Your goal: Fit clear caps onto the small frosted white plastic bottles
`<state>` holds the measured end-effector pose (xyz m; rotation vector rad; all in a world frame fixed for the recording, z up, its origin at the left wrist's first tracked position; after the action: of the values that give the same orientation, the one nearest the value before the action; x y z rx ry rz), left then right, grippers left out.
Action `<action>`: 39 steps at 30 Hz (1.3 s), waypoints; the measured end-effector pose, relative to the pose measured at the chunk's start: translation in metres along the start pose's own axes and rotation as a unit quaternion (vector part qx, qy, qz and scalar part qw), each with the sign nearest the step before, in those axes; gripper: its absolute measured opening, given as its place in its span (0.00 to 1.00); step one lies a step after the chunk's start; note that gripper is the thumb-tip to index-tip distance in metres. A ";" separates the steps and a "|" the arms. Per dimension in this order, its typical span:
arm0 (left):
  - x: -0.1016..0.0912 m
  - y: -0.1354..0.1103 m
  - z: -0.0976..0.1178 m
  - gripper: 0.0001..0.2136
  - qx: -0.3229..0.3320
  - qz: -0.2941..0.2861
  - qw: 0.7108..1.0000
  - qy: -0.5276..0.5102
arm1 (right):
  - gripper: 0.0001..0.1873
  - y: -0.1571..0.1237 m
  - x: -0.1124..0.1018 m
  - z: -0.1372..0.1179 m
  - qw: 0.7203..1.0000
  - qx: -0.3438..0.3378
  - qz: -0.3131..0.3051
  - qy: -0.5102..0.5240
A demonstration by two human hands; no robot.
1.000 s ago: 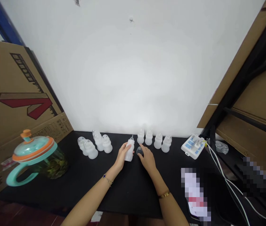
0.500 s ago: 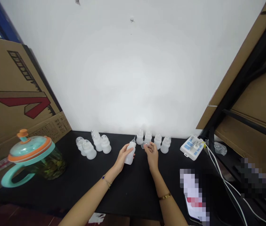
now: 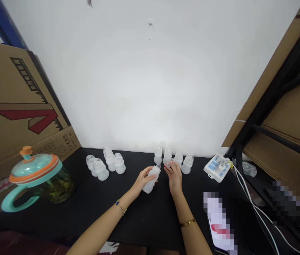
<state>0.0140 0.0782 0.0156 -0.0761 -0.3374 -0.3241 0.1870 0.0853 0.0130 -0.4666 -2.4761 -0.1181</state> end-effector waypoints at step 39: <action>0.009 -0.002 -0.002 0.24 -0.011 -0.030 0.999 0.012 | 0.21 -0.013 0.028 0.013 0.990 0.053 -0.111 -0.072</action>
<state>0.0215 0.0732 0.0170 -0.0828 -0.3128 -0.3879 0.1541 0.0838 0.0191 -0.1573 -2.6552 -0.0418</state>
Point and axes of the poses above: each hand's wrist, its own y-axis towards the middle knuckle, its own x-axis out of the palm, z = x × y, the point moved 8 cm from there along y, towards the middle knuckle
